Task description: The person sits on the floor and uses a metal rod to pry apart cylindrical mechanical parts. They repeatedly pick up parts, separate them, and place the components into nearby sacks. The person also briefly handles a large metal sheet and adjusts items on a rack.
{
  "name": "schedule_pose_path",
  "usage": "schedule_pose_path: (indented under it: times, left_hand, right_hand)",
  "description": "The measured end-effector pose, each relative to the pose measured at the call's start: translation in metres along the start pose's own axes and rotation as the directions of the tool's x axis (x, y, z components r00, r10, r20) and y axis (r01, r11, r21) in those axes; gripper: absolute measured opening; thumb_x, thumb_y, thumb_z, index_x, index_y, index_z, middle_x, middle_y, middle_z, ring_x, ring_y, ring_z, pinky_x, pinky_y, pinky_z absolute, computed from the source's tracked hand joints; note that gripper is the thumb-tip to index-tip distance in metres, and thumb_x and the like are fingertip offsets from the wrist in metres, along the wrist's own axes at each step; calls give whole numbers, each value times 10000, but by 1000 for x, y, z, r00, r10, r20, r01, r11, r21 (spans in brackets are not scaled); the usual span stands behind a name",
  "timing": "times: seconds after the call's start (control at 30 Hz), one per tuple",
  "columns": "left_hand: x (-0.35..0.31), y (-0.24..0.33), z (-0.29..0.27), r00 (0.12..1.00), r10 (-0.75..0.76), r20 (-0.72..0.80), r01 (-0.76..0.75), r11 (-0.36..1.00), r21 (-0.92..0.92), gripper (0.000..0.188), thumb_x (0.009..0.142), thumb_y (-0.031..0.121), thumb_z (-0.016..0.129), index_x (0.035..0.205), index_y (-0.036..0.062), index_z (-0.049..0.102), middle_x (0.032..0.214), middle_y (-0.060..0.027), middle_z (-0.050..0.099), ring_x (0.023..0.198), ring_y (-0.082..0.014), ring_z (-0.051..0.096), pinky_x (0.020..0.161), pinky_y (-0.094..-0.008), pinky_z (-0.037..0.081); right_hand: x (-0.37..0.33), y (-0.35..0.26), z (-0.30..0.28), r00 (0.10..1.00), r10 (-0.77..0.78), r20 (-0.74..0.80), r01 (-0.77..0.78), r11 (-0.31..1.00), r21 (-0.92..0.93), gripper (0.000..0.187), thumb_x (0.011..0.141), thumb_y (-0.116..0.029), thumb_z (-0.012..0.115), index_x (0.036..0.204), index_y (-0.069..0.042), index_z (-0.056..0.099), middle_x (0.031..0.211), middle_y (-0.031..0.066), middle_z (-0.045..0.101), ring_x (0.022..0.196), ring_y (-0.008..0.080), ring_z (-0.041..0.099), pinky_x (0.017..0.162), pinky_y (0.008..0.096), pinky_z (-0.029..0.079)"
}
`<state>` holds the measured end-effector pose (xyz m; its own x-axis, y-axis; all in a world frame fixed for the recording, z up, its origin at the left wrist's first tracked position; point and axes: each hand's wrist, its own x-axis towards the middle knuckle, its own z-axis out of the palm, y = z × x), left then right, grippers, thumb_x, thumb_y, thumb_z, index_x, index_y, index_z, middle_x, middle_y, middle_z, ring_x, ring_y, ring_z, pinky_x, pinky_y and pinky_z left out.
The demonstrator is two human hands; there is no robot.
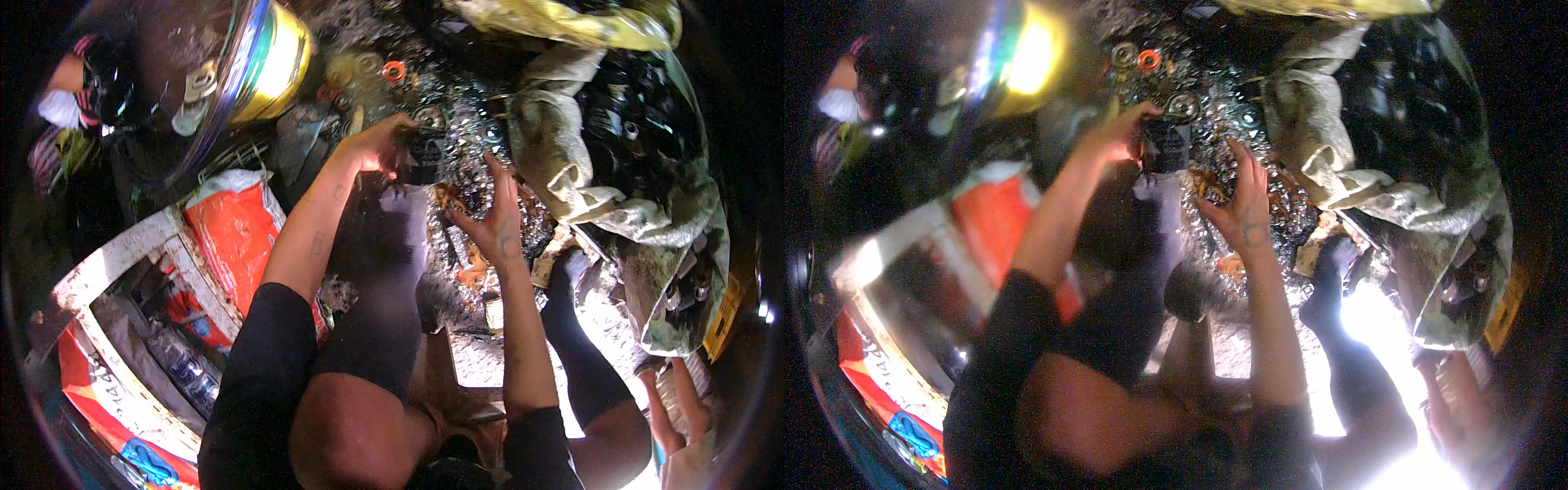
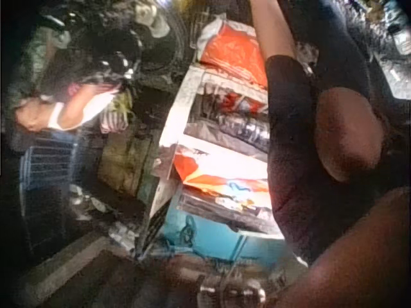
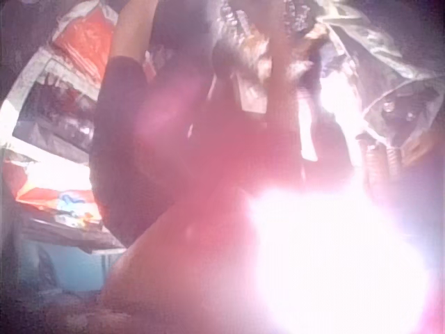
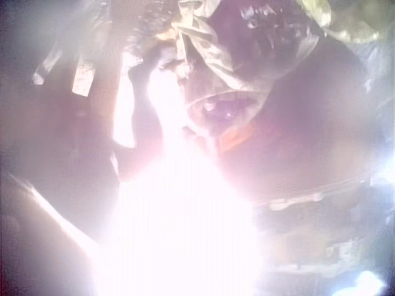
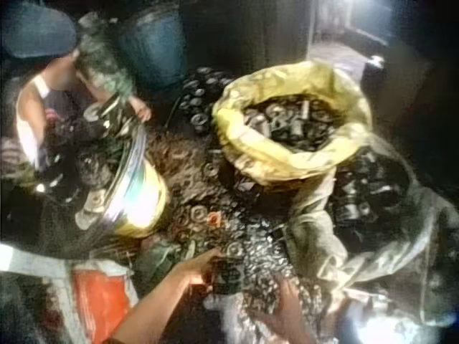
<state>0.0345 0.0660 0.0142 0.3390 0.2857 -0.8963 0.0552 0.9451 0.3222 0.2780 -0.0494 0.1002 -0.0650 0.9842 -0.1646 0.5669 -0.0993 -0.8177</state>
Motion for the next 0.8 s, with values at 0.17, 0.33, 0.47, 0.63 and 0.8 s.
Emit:
schedule_pose_path:
  times: [0.17,0.33,0.47,0.63,0.8]
  left_hand:
    - [15,-4,-12,989,-32,144,49,991,-122,503,765,552,596,844,59,659,760,-128,654,649,-275,616,564,-461,496]
    - [6,-9,-22,971,-20,238,35,998,-61,634,798,590,616,1118,42,621,984,-152,695,824,-307,684,725,-528,548]
    - [-45,-2,-34,939,335,-77,-327,940,102,649,883,639,499,1078,39,653,866,-126,694,772,-235,700,598,-306,524]
    - [-64,-63,-69,619,541,-569,-383,841,383,412,891,408,615,1095,54,669,903,-116,718,847,-240,706,675,-350,529]
    - [-41,-112,-48,339,762,-551,-151,623,768,469,810,399,725,1123,62,633,1008,-143,676,967,-324,649,875,-391,516]
  right_hand:
    - [62,-15,25,958,-234,162,243,969,-34,1016,532,-203,889,1393,-60,369,1342,203,478,1239,377,453,1061,450,367]
    - [79,-20,30,898,-377,227,390,921,-12,963,504,-254,901,1310,-44,415,1229,200,543,1145,387,535,1002,441,427]
    - [76,0,38,968,-178,179,192,979,-65,944,509,-224,920,1293,-44,427,1197,183,576,1089,366,588,927,400,490]
    - [71,34,63,971,-67,228,93,990,-106,940,516,-166,905,1311,-83,412,1212,193,563,1102,385,577,955,421,486]
    - [73,58,90,933,-44,358,139,960,-242,1011,506,-127,894,1371,-137,370,1301,144,521,1197,380,509,1002,405,450]
